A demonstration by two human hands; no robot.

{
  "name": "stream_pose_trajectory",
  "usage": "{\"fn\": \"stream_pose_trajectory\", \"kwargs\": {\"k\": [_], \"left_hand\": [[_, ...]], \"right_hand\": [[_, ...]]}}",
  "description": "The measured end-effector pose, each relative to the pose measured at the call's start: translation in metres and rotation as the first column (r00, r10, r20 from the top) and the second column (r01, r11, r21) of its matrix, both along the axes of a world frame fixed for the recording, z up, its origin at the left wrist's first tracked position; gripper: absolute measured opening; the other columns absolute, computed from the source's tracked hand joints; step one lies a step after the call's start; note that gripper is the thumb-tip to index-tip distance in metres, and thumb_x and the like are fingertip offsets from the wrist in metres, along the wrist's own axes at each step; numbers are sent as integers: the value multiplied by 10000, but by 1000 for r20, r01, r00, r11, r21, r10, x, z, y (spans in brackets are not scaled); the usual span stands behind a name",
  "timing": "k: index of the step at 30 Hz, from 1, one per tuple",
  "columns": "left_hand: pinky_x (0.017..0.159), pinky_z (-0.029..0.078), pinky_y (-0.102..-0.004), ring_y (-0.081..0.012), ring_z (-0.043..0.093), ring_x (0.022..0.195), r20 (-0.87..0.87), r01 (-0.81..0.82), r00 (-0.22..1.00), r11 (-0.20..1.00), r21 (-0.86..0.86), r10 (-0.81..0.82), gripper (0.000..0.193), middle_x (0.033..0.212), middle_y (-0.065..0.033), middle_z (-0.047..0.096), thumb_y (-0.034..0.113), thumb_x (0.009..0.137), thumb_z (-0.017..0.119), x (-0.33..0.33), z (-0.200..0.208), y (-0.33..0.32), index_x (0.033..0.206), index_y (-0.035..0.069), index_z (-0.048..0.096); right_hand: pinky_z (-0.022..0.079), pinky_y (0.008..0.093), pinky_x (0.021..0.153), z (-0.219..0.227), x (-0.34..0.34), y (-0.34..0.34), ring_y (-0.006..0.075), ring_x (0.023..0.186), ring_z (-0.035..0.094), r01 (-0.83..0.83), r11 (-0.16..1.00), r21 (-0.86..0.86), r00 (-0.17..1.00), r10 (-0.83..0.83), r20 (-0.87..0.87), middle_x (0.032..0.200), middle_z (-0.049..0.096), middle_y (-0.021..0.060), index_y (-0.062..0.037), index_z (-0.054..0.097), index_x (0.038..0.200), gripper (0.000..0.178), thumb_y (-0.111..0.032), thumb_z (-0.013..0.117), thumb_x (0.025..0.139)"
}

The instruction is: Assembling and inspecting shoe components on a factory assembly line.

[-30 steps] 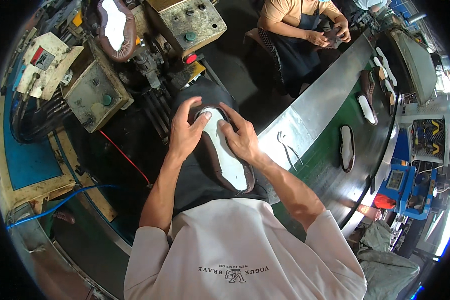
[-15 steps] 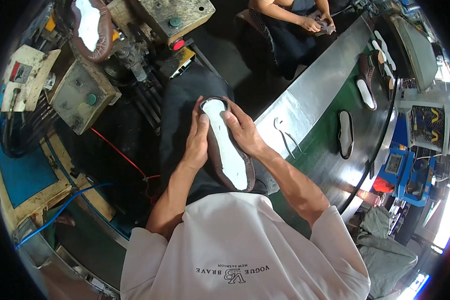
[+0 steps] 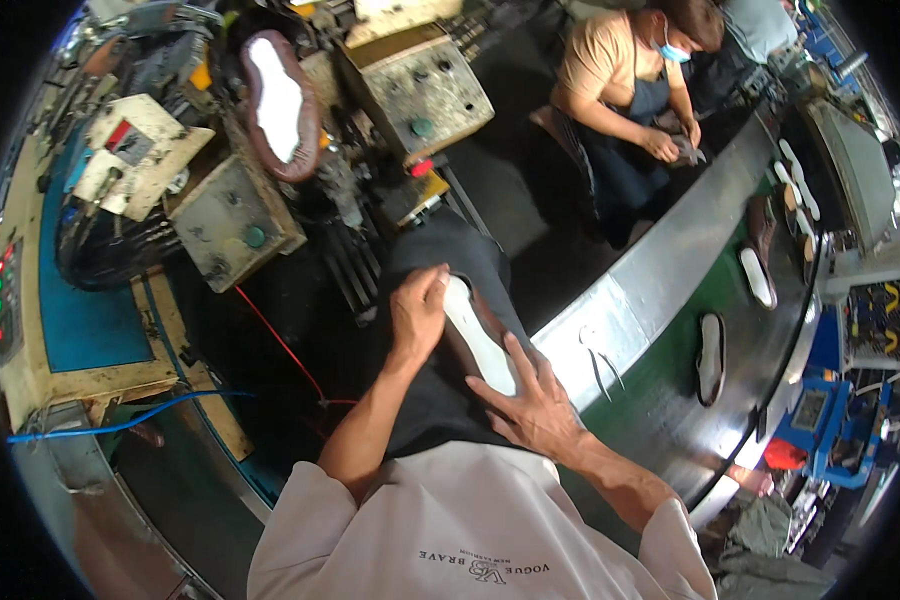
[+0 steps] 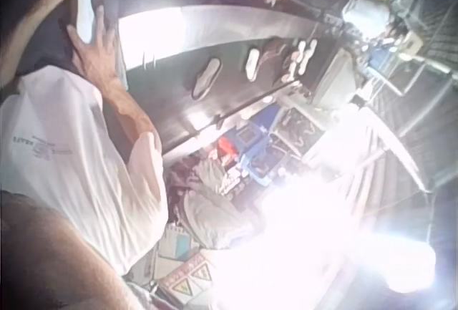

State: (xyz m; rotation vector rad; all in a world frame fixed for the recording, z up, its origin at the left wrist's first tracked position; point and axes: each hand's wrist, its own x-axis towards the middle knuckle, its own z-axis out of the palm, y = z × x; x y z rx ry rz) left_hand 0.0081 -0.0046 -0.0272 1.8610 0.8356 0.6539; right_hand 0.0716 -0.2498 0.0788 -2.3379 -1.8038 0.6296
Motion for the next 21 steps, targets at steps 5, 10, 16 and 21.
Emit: {"fn": "stream_pose_trajectory", "kwargs": {"k": [5,10,16,21], "left_hand": [[1004,565,-420,-319,761,1119,60,97,995,972,-214,-86,361,1174,-189,794,263,1108,609,-10,-5,33,1221,-44,761],[1166,479,-420,-218,626,1343,430,-158,851,929,-335,300,527,1430,-97,675,423,1136,590,-56,20,202,1527,70,592],[1200,465,-429,-258,560,1430,627,274,771,829,-488,115,710,1593,-104,544,362,1108,637,10,132,306,1702,96,353],[1213,506,-443,-313,617,1403,686,303,719,838,-453,111,637,1636,-188,508,277,1145,469,-64,122,291,1722,76,291]], "right_hand": [[595,637,1031,-1,16,3,578,1384,459,2,994,109,999,2,-39,1765,167,268,-412,622,1534,654,-377,823,913],[595,621,1013,41,38,38,521,1329,540,117,953,281,993,-111,-40,1739,249,287,-319,702,1478,596,-346,828,896],[566,585,1064,89,78,148,527,1337,541,37,887,461,992,-89,93,1721,295,322,-316,665,1517,674,-309,848,868],[552,571,1079,118,80,281,512,1273,560,-117,812,571,988,36,151,1705,314,330,-329,605,1569,697,-362,807,902]]}}
